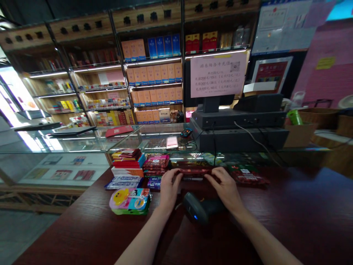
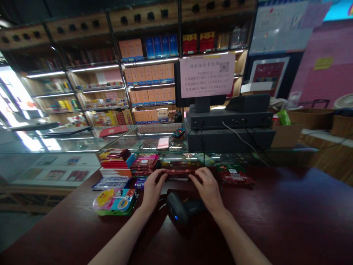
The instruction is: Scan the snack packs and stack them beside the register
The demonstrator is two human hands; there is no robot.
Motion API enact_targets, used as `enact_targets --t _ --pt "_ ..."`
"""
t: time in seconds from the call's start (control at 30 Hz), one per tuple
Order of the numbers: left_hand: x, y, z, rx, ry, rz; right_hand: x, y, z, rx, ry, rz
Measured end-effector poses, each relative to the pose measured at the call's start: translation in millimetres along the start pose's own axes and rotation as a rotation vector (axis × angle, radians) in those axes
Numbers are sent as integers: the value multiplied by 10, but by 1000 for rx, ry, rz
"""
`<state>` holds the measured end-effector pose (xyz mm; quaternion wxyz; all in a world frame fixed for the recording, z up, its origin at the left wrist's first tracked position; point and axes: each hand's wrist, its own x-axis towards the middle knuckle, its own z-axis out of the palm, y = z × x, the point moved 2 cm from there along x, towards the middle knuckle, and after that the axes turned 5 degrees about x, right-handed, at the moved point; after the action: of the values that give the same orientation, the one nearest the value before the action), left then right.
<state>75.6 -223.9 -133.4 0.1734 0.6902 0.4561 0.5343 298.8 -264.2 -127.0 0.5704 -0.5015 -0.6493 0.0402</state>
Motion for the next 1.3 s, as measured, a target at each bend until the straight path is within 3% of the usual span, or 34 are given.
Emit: enact_targets --t 0.1,0.23,0.33,0.4,0.57,0.7,1.0,1.3 --pt "6 -16 19 -30 4 -43 -2 9 32 78 11 77" --pt "-1 -32 45 -94 27 -98 -24 68 96 176 -88 282" --pt "-7 -29 36 -70 40 -78 -18 95 109 230 -80 332" --pt "-3 -13 17 -7 2 -2 0 107 96 239 -31 351" --pt "27 31 -41 196 -234 294 50 109 42 282 86 416" --pt "32 54 -83 345 -294 396 62 41 43 346 130 432" --pt "-10 2 -58 527 -230 445 45 -149 104 389 72 430" --pt "-11 131 -164 557 -125 466 74 -189 67 417 6 376"
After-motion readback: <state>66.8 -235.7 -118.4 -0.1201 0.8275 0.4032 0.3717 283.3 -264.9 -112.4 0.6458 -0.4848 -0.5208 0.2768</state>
